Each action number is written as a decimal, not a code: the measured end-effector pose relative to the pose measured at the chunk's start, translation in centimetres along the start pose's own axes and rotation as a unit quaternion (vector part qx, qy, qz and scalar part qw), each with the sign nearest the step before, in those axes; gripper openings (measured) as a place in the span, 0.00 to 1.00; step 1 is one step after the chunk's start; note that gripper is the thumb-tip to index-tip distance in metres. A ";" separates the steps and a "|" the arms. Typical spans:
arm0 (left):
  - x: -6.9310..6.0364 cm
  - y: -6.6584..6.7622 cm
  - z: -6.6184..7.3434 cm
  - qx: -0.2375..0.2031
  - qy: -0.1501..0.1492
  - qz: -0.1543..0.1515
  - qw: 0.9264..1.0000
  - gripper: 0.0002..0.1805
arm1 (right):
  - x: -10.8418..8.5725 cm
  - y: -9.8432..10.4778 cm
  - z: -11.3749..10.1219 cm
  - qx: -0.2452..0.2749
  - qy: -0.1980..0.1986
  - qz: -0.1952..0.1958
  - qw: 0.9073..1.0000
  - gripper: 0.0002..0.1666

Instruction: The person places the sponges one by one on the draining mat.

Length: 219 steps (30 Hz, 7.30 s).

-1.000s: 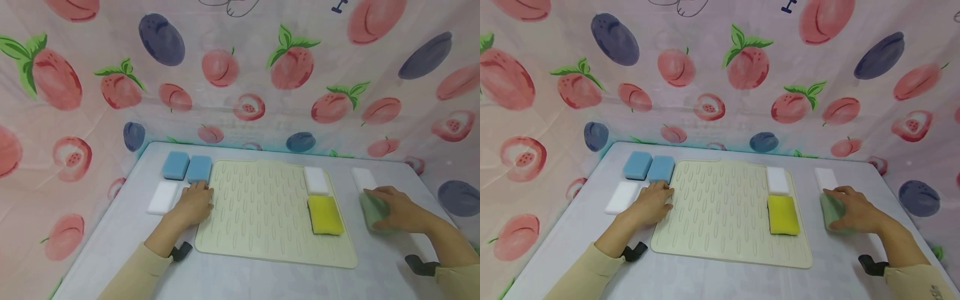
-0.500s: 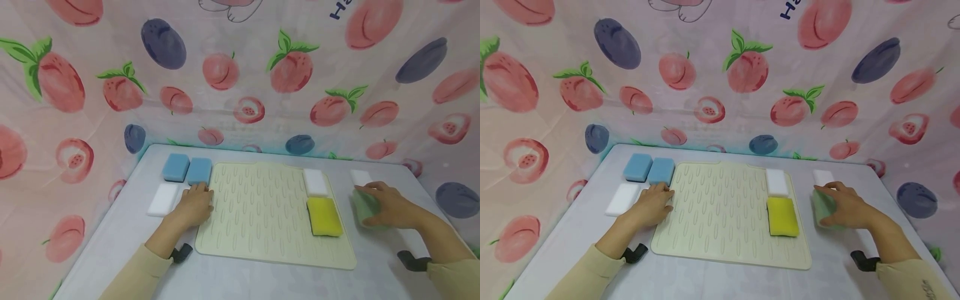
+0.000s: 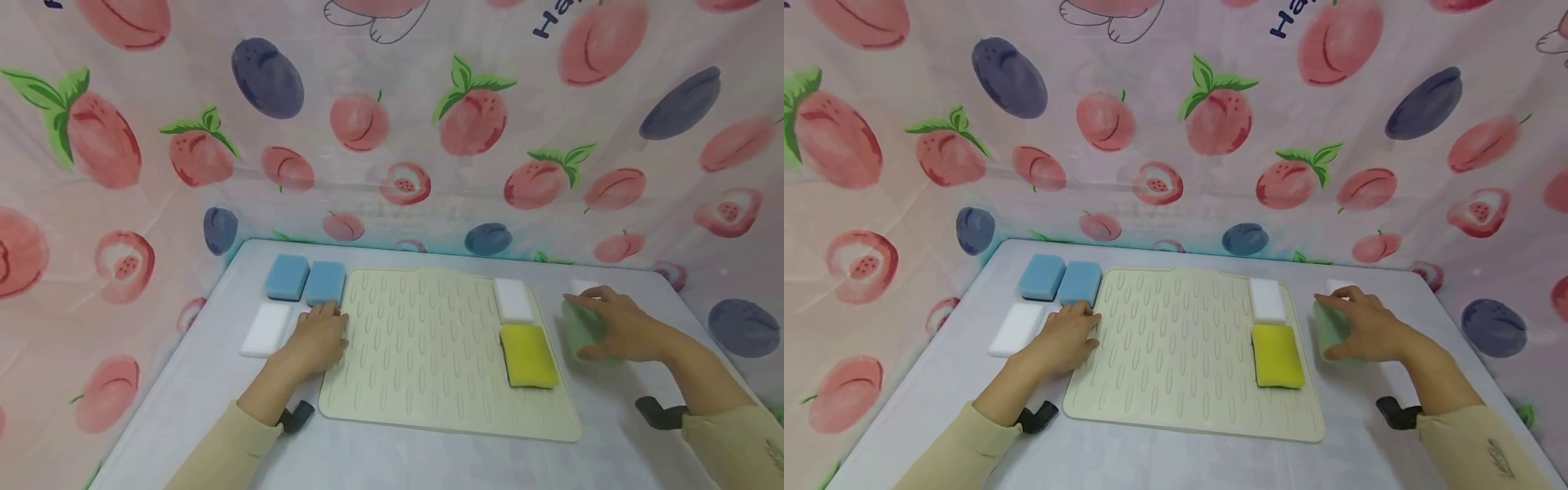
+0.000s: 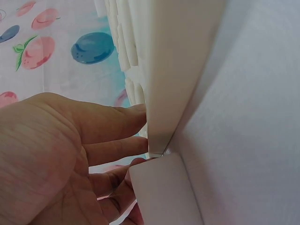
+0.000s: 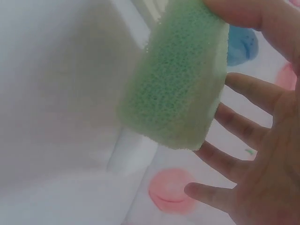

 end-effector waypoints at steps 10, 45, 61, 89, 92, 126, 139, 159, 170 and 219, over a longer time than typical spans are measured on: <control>0.0 0.1 0.0 0.004 -0.005 0.004 1.000 0.29 | 1.0 1.0 -1.4 -0.012 0.002 0.004 1.000 0.62; 0.2 -0.4 -0.3 0.012 -0.003 0.006 1.000 0.29 | 5.2 2.7 -6.3 -0.015 0.031 -0.003 0.999 0.59; 0.1 -0.2 -0.2 0.007 0.001 0.006 1.000 0.29 | 7.1 2.6 -8.1 -0.014 0.047 0.004 0.999 0.57; 0.0 -0.4 -0.2 0.002 -0.001 0.010 1.000 0.30 | 10.3 0.8 -11.0 -0.015 0.047 -0.017 0.999 0.55; 0.0 -0.4 -0.1 0.001 0.000 0.012 1.000 0.29 | 10.5 0.7 -11.3 -0.019 0.049 -0.019 0.998 0.55; 0.0 -0.4 -0.2 0.007 -0.005 0.013 1.000 0.29 | 13.6 -0.8 -13.3 -0.034 0.059 -0.061 0.996 0.56; 0.0 -0.4 -0.2 0.006 -0.005 0.013 1.000 0.29 | 14.0 -1.1 -13.6 -0.031 0.058 -0.075 0.995 0.56; 0.1 -0.2 -0.1 0.010 -0.005 0.008 1.000 0.29 | 14.0 -1.6 -13.8 -0.043 0.046 -0.086 0.994 0.58; 0.1 -0.3 -0.1 0.008 -0.005 0.009 1.000 0.29 | 13.7 -1.5 -13.6 -0.047 0.048 -0.079 0.995 0.62; 0.3 -0.4 -0.4 -0.003 -0.004 0.007 1.000 0.29 | 10.1 -1.1 -7.0 0.009 0.042 -0.013 0.999 0.56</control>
Point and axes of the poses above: each hand's wrist, its own x-axis towards the middle knuckle, its own y-axis out of the back of the hand, z = x × y, the point moved 1 cm from there along x, towards the middle knuckle, and after that the axes turned 3 degrees about -x, right-handed, at the moved point
